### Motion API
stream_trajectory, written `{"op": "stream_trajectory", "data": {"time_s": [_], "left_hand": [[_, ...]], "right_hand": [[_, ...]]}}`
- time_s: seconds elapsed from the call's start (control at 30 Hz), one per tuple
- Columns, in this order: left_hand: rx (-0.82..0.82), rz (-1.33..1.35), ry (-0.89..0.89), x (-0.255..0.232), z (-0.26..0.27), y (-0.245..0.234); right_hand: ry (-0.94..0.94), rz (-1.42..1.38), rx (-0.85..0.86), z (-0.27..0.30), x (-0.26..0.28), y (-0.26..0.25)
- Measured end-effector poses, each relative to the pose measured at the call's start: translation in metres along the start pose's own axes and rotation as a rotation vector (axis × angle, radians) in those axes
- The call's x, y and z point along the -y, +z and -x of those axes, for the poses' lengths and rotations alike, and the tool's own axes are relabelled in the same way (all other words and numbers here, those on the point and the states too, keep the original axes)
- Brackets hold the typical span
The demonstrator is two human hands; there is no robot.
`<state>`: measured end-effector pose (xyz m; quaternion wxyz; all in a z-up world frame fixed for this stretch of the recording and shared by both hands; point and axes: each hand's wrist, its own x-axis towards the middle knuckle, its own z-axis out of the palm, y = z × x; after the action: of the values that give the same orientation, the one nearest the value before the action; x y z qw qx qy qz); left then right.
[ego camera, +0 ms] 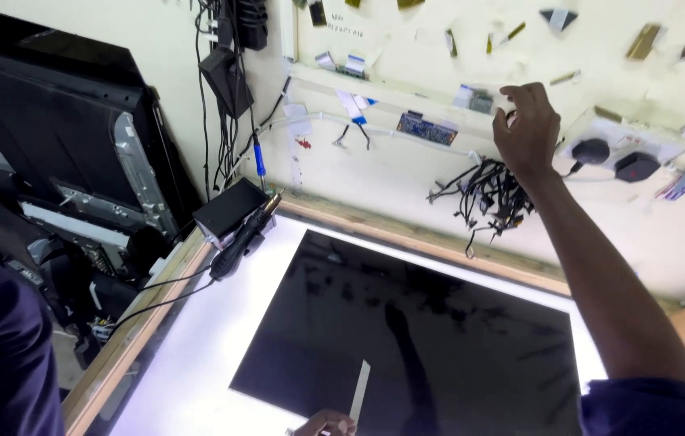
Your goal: Arranging and inspecting flexible display driver components on a light table for screen repair.
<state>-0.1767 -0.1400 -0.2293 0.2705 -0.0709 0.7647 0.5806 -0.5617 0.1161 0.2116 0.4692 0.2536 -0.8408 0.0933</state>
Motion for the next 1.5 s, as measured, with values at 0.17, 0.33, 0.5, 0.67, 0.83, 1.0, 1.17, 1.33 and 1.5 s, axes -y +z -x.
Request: {"op": "stream_trajectory", "data": {"time_s": [0.17,0.33,0.5,0.67,0.83,1.0,1.17,1.33,1.5], "left_hand": [[-0.215,0.097,0.209,-0.160,0.142,-0.019],[-0.191,0.718,0.426,-0.170,0.131,0.034],[-0.200,1.204,0.618,-0.201,0.040,0.051],[-0.356,1.206,0.710,-0.172,-0.011,0.015],[-0.574,1.619,0.661,-0.160,0.001,-0.020],[-0.394,0.813,0.696,-0.211,0.128,0.089],[-0.294,0.039,0.368,-0.093,0.144,0.236],[-0.588,-0.444,0.368,-0.062,0.141,0.321],[-0.615,-0.510,0.315,-0.062,0.134,0.334]], "right_hand": [[-0.017,-0.346,0.173,0.131,0.076,-0.091],[0.884,-0.988,0.720,0.342,0.236,-0.203],[1.739,-2.307,0.570,0.408,0.389,-0.239],[2.165,-2.648,0.599,0.448,0.439,-0.294],[2.357,-2.850,1.206,0.478,0.446,-0.392],[0.897,-1.836,1.357,0.481,0.315,-0.380],[0.875,-0.613,0.688,0.583,0.196,-0.323],[0.649,-0.299,0.568,0.622,0.154,-0.289],[0.690,-0.398,0.589,0.627,0.151,-0.282]]}}
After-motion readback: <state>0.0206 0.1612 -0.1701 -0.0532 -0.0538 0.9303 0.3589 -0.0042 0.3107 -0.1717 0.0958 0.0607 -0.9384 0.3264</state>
